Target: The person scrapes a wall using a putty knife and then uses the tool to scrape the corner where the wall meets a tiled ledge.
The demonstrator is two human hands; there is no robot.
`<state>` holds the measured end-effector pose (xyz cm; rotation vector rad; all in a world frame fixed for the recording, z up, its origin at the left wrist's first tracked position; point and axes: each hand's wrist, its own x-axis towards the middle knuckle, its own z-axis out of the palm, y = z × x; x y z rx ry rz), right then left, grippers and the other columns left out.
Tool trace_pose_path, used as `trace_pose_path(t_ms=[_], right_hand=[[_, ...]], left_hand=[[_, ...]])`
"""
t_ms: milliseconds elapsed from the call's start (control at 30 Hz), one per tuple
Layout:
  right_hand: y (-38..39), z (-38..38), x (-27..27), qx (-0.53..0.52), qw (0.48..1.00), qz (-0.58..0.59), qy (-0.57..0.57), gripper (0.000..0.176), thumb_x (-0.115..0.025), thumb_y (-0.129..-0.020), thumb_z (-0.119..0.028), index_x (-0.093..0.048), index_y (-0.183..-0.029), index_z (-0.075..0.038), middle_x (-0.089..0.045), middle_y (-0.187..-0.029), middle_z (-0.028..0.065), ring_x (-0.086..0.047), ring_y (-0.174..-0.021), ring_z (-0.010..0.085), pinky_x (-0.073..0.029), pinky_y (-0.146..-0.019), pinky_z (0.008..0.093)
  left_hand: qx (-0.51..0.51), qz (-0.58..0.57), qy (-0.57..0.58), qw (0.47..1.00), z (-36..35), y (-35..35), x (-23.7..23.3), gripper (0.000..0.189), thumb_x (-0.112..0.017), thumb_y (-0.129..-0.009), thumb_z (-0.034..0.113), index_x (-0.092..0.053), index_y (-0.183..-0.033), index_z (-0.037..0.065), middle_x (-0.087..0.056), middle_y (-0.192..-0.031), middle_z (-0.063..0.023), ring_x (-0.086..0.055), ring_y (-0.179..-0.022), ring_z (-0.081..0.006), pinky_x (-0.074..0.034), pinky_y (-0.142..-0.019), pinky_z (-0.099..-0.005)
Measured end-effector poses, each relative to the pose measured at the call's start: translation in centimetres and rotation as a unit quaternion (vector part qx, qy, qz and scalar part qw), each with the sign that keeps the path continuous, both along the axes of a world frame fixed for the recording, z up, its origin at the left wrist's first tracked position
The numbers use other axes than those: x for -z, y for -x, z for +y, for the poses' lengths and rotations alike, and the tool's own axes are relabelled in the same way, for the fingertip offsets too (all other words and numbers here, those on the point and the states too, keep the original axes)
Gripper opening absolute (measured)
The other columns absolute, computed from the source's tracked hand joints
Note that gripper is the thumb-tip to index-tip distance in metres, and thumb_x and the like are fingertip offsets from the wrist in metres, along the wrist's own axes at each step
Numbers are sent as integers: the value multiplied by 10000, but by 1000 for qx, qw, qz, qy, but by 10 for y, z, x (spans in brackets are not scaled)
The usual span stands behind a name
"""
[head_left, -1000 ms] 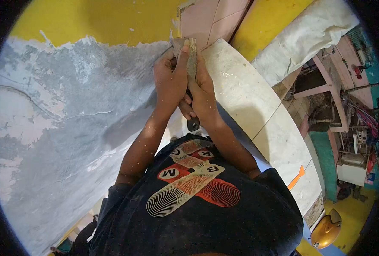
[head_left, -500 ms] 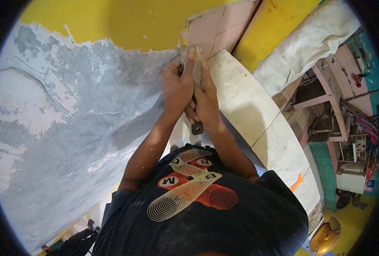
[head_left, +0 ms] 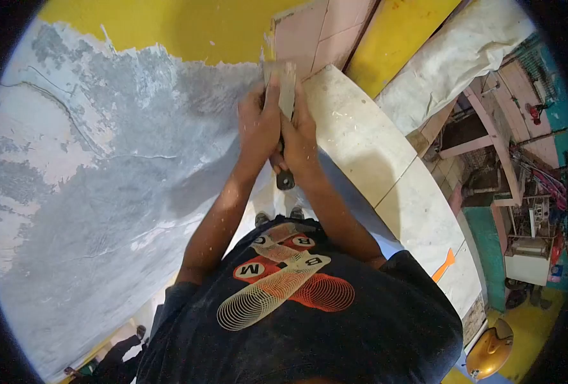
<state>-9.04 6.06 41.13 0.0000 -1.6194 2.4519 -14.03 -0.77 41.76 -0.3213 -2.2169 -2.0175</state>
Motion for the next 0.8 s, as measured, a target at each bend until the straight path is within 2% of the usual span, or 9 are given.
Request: trace_pose_path(t_ms=[67,133,233,300,367,433,567,767,800], right_hand=[[1,-4,14,8,1000,-15,17,563,-429,-920,-103,-155,-1410,-139,-541,-745,63,-385,-351,54,-330,-282,206],[-2,-5,9,-6,999,-21,40,563,-427,-922,-109,-149,-1410,-142,-547,-776,72,-388,-348,57,-334,-280,205],[-3,-7,14,-21,997,-28,75,559,-419,-929,-120,-138,-1411,-147,-550,-829,83,-393,-346,59,-335,-273,202],[-2,-10,16,-24,996,-23,85,555,-413,-932,-124,-134,-1411,-150,-548,-851,85,-395,-347,58,-333,-269,201],[-3,-13,17,-27,995,-15,96,548,-380,-937,-116,-117,-1416,-155,-532,-760,62,-382,-337,58,-330,-265,203],[-4,-15,19,-33,993,-33,110,545,-370,-939,-120,-112,-1417,-161,-513,-712,48,-373,-330,60,-330,-263,205],[-9,-21,16,-58,985,-50,155,525,-344,-940,-126,-120,-1411,-189,-430,-574,5,-340,-306,70,-324,-254,210],[-3,-23,6,-79,963,-34,256,504,-335,-950,-132,-137,-1401,-234,-342,-518,-17,-310,-288,74,-296,-243,215],[-6,-26,8,-79,962,-42,258,504,-335,-950,-132,-137,-1401,-234,-342,-518,-17,-310,-288,74,-296,-243,215]], left_hand=[[4,-6,21,1000,-3,-4,7,363,-516,-912,317,-539,-716,12,-419,-572,23,-362,-552,-67,-317,-487,-266],[2,-29,33,999,-4,-7,11,414,-466,-924,329,-521,-743,-40,-450,-559,-68,-402,-549,-105,-377,-522,-312],[-3,-25,45,999,-6,-8,9,408,-460,-924,326,-529,-754,-39,-471,-567,-101,-422,-544,-139,-390,-538,-332],[-7,-17,62,998,-8,-8,11,401,-468,-924,326,-544,-788,-43,-490,-592,-79,-426,-568,-124,-387,-544,-319],[-10,-11,81,997,-11,-8,11,396,-476,-925,325,-560,-821,-48,-509,-616,-57,-429,-591,-109,-384,-551,-307],[-15,6,134,991,-14,-8,8,388,-474,-923,326,-580,-868,-43,-539,-640,-100,-462,-595,-133,-405,-572,-317],[14,3,154,988,-21,-6,-2,380,-472,-922,326,-574,-869,-37,-522,-617,-107,-459,-567,-148,-403,-555,-326],[45,-33,195,979,-26,1,-13,359,-474,-921,316,-547,-836,-25,-504,-584,-92,-437,-543,-133,-390,-526,-304],[43,-28,167,985,-25,0,-19,330,-490,-905,273,-535,-779,-29,-502,-576,-136,-440,-509,-198,-385,-513,-333]])
